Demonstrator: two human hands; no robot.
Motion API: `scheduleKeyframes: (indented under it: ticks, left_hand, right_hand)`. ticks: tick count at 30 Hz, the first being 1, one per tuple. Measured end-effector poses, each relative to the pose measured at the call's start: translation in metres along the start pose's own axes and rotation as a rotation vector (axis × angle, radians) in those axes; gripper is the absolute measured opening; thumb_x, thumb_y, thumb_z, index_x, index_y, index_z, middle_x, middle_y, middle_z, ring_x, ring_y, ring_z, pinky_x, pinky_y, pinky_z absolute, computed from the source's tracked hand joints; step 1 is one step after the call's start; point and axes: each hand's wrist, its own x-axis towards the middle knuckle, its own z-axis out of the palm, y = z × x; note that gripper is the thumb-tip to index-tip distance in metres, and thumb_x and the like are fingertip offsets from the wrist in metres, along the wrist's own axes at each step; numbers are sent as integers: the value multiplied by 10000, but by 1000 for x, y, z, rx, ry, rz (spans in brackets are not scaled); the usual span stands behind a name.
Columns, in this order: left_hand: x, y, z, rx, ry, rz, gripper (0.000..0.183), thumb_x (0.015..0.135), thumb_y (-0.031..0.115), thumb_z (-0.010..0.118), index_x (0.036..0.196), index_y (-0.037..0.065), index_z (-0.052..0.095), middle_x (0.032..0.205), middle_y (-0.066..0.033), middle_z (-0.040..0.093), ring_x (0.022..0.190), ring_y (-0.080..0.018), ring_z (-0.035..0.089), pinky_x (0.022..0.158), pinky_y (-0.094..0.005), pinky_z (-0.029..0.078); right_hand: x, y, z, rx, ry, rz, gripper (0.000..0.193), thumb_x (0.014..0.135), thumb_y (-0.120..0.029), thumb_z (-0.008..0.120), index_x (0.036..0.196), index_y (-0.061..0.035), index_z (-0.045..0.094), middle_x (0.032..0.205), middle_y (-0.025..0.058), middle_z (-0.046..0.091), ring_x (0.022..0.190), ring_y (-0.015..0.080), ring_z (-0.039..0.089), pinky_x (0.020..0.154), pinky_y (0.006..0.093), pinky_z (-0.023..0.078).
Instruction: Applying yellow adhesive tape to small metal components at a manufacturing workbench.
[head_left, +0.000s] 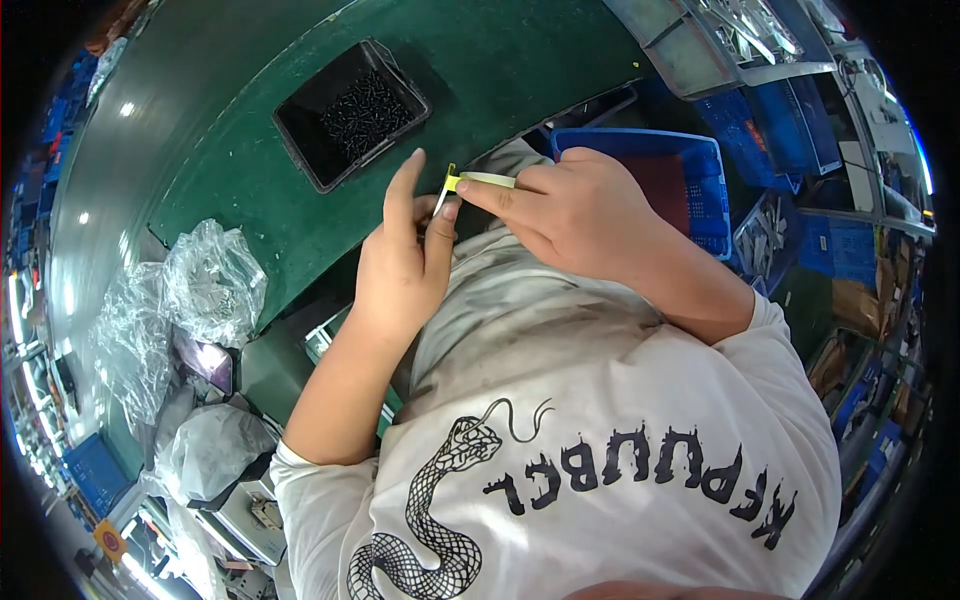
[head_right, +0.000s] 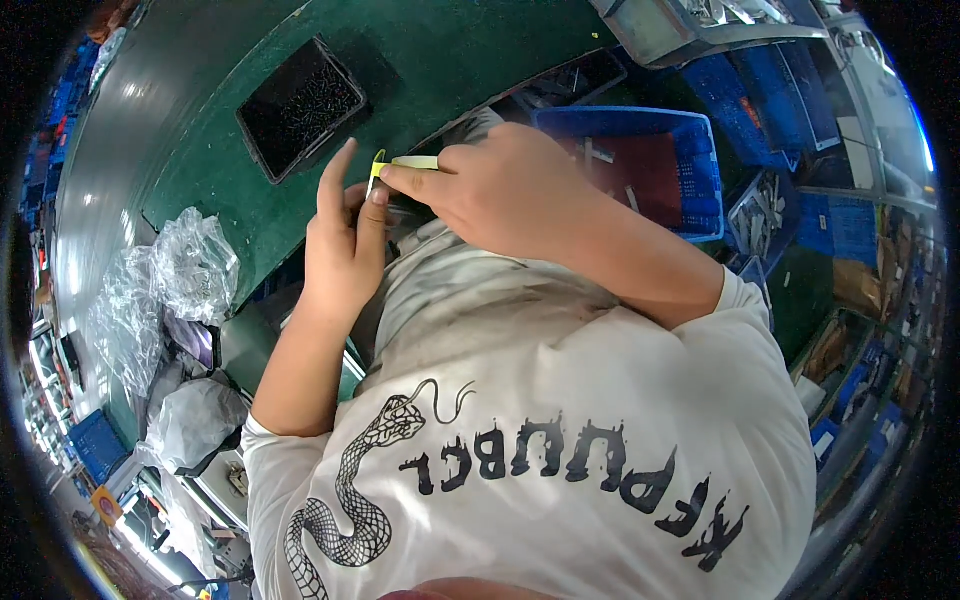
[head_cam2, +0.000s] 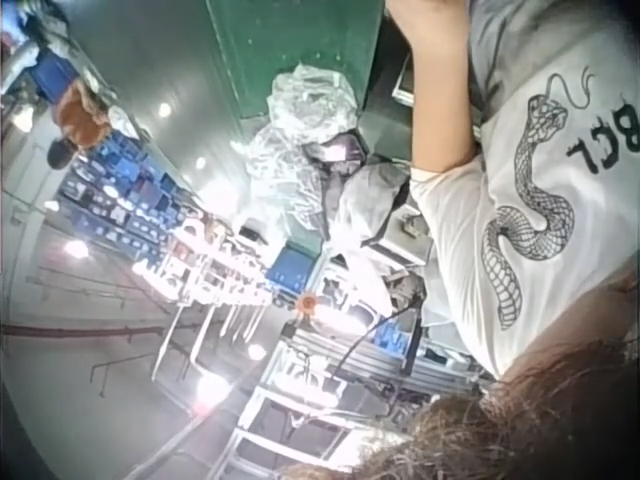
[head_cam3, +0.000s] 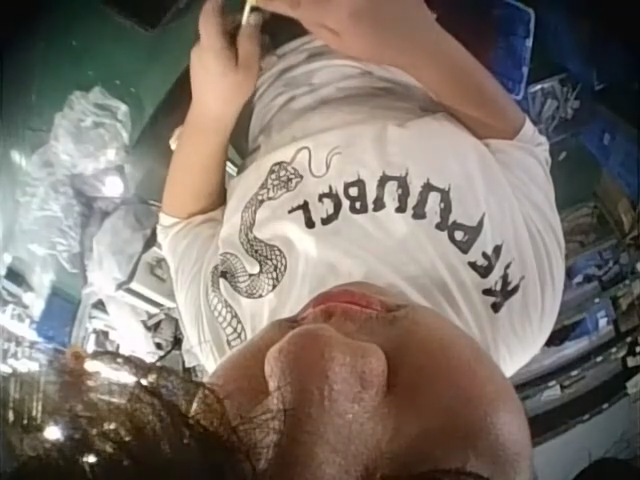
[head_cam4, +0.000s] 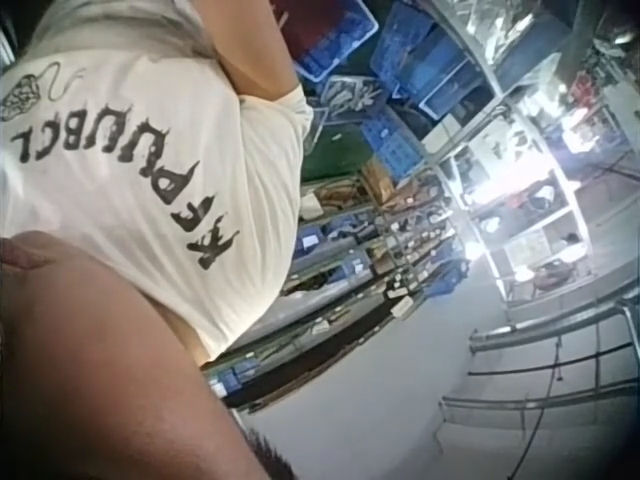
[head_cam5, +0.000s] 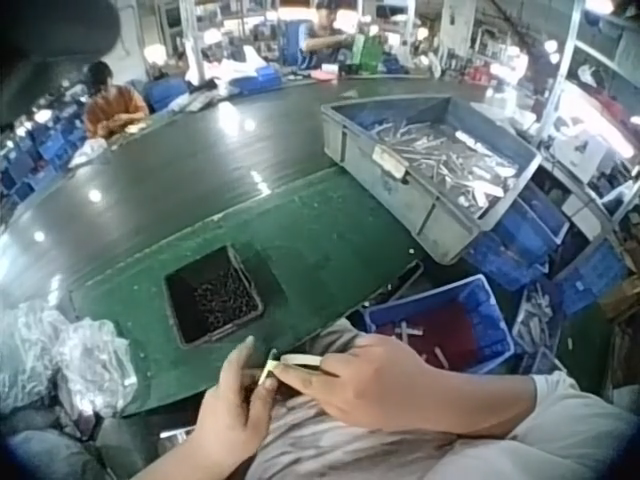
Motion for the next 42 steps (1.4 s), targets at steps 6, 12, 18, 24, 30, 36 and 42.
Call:
scheduleKeyframes:
  ticks: [6, 12, 18, 24, 30, 36, 42]
  left_hand:
    - [3, 2, -3, -96, -101, -67, 365, 1035, 89, 494, 1387, 6, 445, 907, -111, 698, 654, -145, 648, 607, -273, 530]
    - [4, -6, -4, -529, -141, -184, 313, 1077, 138, 414, 1356, 5, 459, 884, -101, 674, 603, -82, 551, 519, -213, 449]
    - [5, 0, -5, -574, -152, -244, 320, 1085, 178, 396, 1340, -4, 462, 879, -118, 670, 589, -84, 541, 502, -208, 441]
    - [3, -3, -5, -674, -178, -260, 336, 1091, 201, 373, 1344, -10, 440, 892, -144, 677, 597, -108, 569, 520, -219, 455]
    - [4, -2, -5, -760, -186, -290, 330, 1087, 204, 387, 1322, -20, 443, 914, -153, 683, 648, -140, 623, 560, -238, 482]
    - [7, -3, -9, -727, -161, -333, 233, 1070, 166, 404, 1204, 2, 499, 881, -118, 679, 664, -133, 621, 564, -239, 487]
    - [12, 8, -4, -736, -79, -251, 129, 1043, 155, 512, 1002, 33, 513, 706, -63, 617, 552, -99, 550, 479, -241, 455]
  right_hand:
    - [-2, 0, 3, 22, 7, 28, 459, 827, -163, 709, 1282, -212, 669, 631, -31, 494, 507, 158, 463, 513, 303, 358]
    - [-3, 3, -2, 21, -10, 60, 444, 826, -151, 706, 1265, -210, 680, 621, -16, 488, 489, 176, 450, 504, 312, 359]
    - [-4, 7, 0, 19, -4, 51, 435, 828, -152, 704, 1259, -211, 686, 613, -8, 486, 482, 180, 440, 502, 315, 358]
    - [-6, 9, 4, 6, -30, 64, 433, 841, -162, 693, 1270, -215, 683, 615, -10, 493, 481, 179, 444, 501, 311, 362]
    - [-5, 10, 7, 13, -26, 54, 439, 836, -160, 689, 1270, -222, 684, 617, -14, 481, 490, 171, 451, 501, 304, 365]
    - [-4, 14, 12, -25, -24, -25, 470, 796, -166, 696, 1261, -236, 695, 652, -50, 479, 518, 132, 452, 502, 300, 342]
    - [4, 26, 9, -5, 128, -131, 475, 760, -181, 710, 1229, -257, 714, 656, -59, 447, 543, 129, 455, 552, 305, 315]
